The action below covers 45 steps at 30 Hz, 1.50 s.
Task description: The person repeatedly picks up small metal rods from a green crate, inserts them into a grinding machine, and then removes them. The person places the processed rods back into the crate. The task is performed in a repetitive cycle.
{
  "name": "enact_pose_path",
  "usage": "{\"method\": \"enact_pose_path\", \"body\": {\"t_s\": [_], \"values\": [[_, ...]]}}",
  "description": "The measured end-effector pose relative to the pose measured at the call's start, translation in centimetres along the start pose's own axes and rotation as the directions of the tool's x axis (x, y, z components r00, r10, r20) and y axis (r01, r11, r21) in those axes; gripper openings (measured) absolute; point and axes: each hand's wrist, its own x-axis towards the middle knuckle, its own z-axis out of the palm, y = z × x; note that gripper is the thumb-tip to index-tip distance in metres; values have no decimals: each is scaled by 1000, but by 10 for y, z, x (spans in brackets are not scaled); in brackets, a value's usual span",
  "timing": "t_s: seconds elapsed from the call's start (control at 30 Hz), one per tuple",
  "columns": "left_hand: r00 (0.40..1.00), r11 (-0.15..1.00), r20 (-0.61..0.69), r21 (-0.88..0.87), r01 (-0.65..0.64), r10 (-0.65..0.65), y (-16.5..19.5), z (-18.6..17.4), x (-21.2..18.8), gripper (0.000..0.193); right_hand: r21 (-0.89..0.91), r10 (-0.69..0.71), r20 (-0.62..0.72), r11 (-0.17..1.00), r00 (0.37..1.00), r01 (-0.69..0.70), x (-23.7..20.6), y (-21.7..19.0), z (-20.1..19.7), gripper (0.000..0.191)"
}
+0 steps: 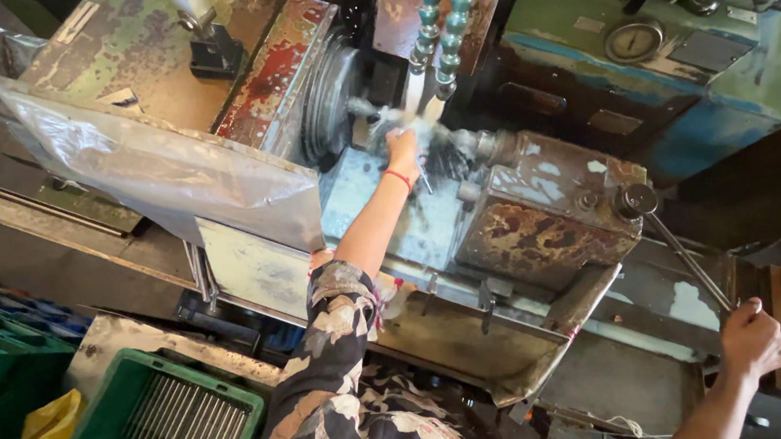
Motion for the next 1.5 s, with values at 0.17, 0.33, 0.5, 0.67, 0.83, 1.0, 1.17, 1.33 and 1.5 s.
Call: {"method": "enact_pose_path", "body": {"t_s": [0.17, 0.33, 0.5, 0.67, 0.83, 1.0, 1.17, 1.33, 1.5], "values": [[999, 999, 13, 7, 41, -41, 4, -4, 1, 28, -7, 15, -13, 1000, 1000, -15, -2, -6, -2, 55], [995, 993, 57, -74, 91, -87, 5, -6, 2, 32, 18, 32, -12, 999, 999, -32, -3, -9, -3, 59], [990, 985, 84, -116, 124, -115, 8, -11, 3, 40, -12, 35, -15, 999, 999, -36, -9, -14, -7, 60], [982, 981, 178, -165, 100, -70, 10, -14, 2, 31, 17, 182, 13, 983, 983, -182, -26, -22, -7, 60], [984, 986, 124, -91, 138, -126, 6, -7, 5, 34, -12, 112, -54, 994, 992, -113, -17, -19, -4, 54], [974, 996, 220, -78, -40, 57, -2, 12, 7, 27, -11, 77, -146, 997, 986, -80, 9, -14, 4, 46], [950, 986, 291, -149, -70, 111, -2, 21, 5, 44, 19, 129, -133, 992, 983, -127, 20, -12, 14, 44], [936, 983, 348, -185, 6, 60, 5, 25, 4, 57, -70, 90, -172, 992, 981, -103, 23, -11, 22, 45], [962, 983, 269, -183, 11, 40, 2, 25, 7, 58, -14, 144, -130, 989, 981, -147, 28, -12, 24, 50]]}}
